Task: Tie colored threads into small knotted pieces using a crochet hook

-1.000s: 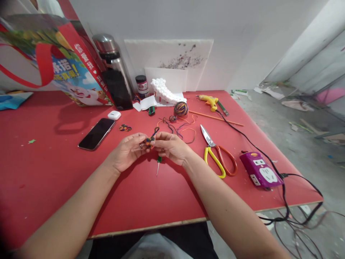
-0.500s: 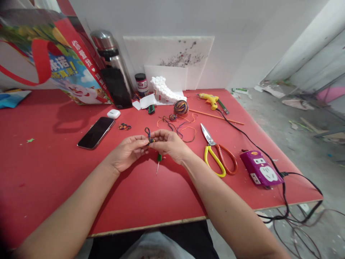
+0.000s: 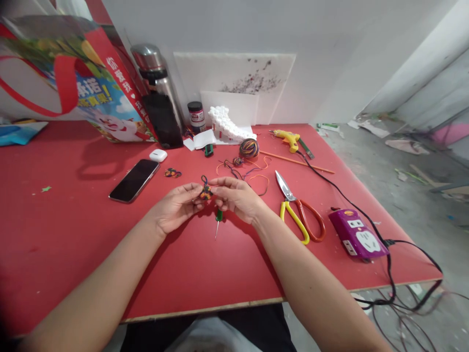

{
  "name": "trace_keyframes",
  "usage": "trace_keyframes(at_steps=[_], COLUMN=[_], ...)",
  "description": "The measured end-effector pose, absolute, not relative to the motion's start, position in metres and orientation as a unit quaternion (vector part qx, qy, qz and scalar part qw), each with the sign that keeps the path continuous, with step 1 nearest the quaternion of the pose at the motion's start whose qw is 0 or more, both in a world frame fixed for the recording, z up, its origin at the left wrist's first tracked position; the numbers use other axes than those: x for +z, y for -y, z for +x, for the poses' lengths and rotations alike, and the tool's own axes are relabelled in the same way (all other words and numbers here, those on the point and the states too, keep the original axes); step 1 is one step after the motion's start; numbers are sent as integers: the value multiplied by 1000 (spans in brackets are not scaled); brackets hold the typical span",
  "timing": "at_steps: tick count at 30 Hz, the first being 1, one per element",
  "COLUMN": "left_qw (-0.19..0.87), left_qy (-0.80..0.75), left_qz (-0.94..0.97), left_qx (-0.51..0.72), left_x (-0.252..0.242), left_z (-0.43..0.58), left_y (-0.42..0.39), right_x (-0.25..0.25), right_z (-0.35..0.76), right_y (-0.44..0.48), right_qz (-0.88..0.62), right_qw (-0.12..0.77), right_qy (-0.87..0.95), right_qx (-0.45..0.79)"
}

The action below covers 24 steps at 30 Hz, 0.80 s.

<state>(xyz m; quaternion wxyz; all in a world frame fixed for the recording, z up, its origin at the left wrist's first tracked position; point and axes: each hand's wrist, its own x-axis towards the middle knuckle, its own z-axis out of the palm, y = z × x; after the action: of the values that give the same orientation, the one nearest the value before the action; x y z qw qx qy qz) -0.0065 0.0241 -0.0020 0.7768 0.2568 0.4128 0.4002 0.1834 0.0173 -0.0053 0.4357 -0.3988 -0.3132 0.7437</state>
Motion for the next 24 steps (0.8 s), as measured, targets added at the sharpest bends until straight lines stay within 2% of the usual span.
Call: trace_keyframes(at_steps=[6, 11, 17, 24], left_qw=[758, 701, 717, 706], left_qy=[-415, -435, -424, -436], left_qz=[272, 328, 375, 377], left_qx=[424, 461, 407, 411], left_x=[-3, -8, -9, -12], left_z=[-5, -5, -9, -12], left_y=[-23, -22, -21, -24], right_x=[-13, -13, -13, -20], right_z=[178, 174, 171, 177], right_y=[-18, -17, -17, -22], right_qz=[-389, -398, -411, -431], right_qw=[461, 458, 473, 518], right_qy=[297, 293, 281, 286], right_qx=[740, 739, 727, 681])
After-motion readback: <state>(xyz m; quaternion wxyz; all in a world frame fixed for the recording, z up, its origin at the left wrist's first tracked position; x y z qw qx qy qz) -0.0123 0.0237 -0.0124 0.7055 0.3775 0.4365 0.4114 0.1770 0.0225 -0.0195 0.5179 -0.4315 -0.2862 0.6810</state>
